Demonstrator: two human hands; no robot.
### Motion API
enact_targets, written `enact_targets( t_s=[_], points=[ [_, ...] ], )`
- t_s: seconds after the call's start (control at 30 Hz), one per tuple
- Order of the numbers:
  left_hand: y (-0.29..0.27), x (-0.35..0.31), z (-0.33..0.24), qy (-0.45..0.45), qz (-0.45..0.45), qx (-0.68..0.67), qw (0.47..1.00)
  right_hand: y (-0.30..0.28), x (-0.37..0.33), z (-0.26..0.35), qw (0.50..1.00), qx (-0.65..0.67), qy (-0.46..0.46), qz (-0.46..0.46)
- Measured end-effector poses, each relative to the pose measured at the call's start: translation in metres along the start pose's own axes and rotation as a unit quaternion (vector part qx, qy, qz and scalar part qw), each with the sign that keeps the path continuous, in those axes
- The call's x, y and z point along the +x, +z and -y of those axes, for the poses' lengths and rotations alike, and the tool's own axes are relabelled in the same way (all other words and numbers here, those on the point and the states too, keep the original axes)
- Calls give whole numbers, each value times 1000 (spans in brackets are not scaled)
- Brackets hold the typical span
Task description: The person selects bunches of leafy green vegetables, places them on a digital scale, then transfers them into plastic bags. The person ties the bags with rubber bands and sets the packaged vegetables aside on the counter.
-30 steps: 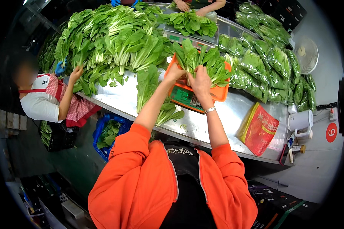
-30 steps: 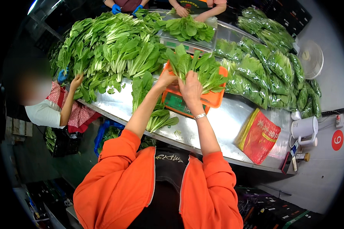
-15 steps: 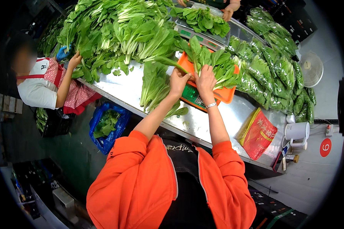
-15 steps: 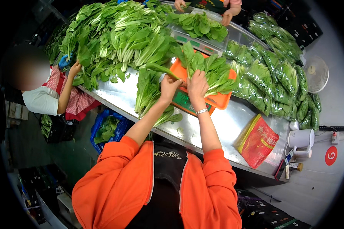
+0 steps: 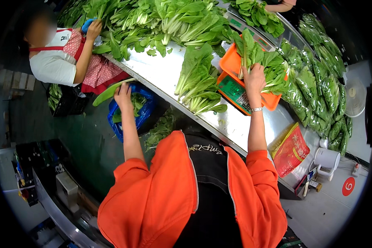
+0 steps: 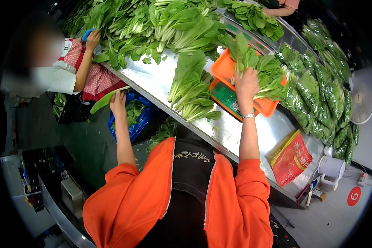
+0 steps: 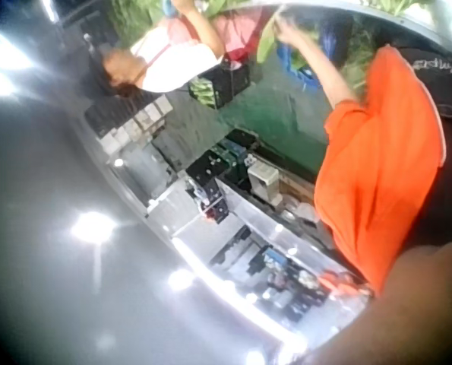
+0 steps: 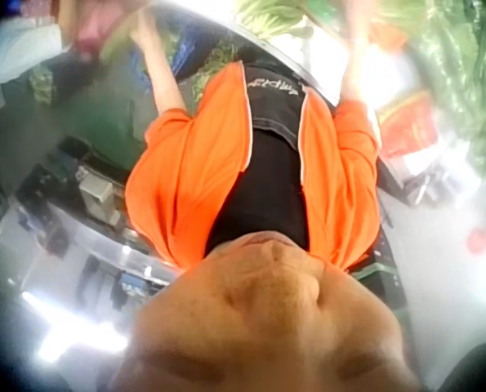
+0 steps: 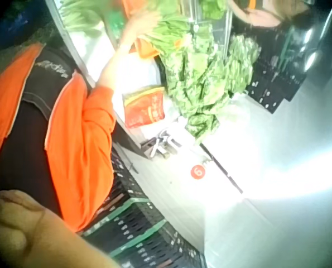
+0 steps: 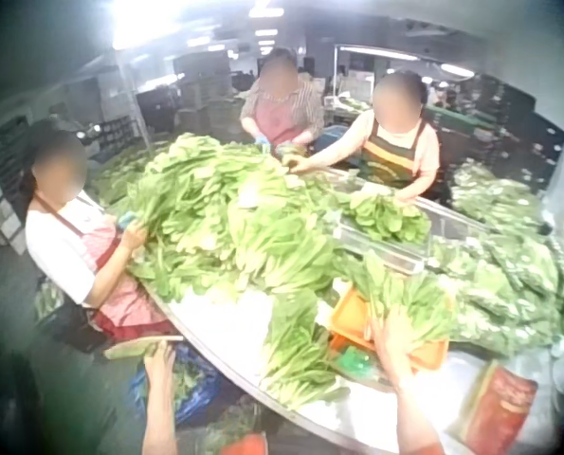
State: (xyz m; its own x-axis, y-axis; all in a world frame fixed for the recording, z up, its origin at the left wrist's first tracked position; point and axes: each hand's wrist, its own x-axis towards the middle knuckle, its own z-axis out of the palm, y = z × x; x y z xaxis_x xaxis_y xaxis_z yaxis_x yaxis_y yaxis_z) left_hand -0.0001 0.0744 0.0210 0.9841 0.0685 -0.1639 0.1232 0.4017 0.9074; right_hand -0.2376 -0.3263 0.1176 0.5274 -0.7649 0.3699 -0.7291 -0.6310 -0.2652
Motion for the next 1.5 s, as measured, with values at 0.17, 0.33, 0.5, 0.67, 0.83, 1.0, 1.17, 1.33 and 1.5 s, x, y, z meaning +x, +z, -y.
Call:
enact_targets(
  t_s=[0.17, 0.33, 0.5, 0.67, 0.83, 1.0, 1.17, 1.33, 1.5],
  points=[
    [18, -25, 33, 68, 127, 256, 956, -26, -20, 19, 983, 181, -16, 15],
    [99, -67, 61, 63, 339, 472, 812, -2, -101, 69, 919, 314, -121, 207],
    [117, -52, 72, 28, 392, 529, 752, 29, -144, 107, 897, 313, -175, 256],
    [121, -39, 65, -237, 442, 425, 754, 47, -141, 117, 906, 285, -190, 247],
    [111, -22, 33, -322, 412, 367, 769, 60, -147, 113, 925, 252, -168, 230],
    [90, -14, -3, -290, 359, 161, 872, 68, -150, 120, 935, 221, -188, 204],
    [122, -23, -29, -247, 424, 41, 870, 64, -146, 118, 919, 258, -147, 259],
    [212, -72, -47, -153, 500, 128, 843, 61, -133, 102, 866, 368, -158, 300],
    [319, -154, -33, -3, 617, 212, 758, 22, -132, 87, 812, 437, -113, 371]
  ],
)
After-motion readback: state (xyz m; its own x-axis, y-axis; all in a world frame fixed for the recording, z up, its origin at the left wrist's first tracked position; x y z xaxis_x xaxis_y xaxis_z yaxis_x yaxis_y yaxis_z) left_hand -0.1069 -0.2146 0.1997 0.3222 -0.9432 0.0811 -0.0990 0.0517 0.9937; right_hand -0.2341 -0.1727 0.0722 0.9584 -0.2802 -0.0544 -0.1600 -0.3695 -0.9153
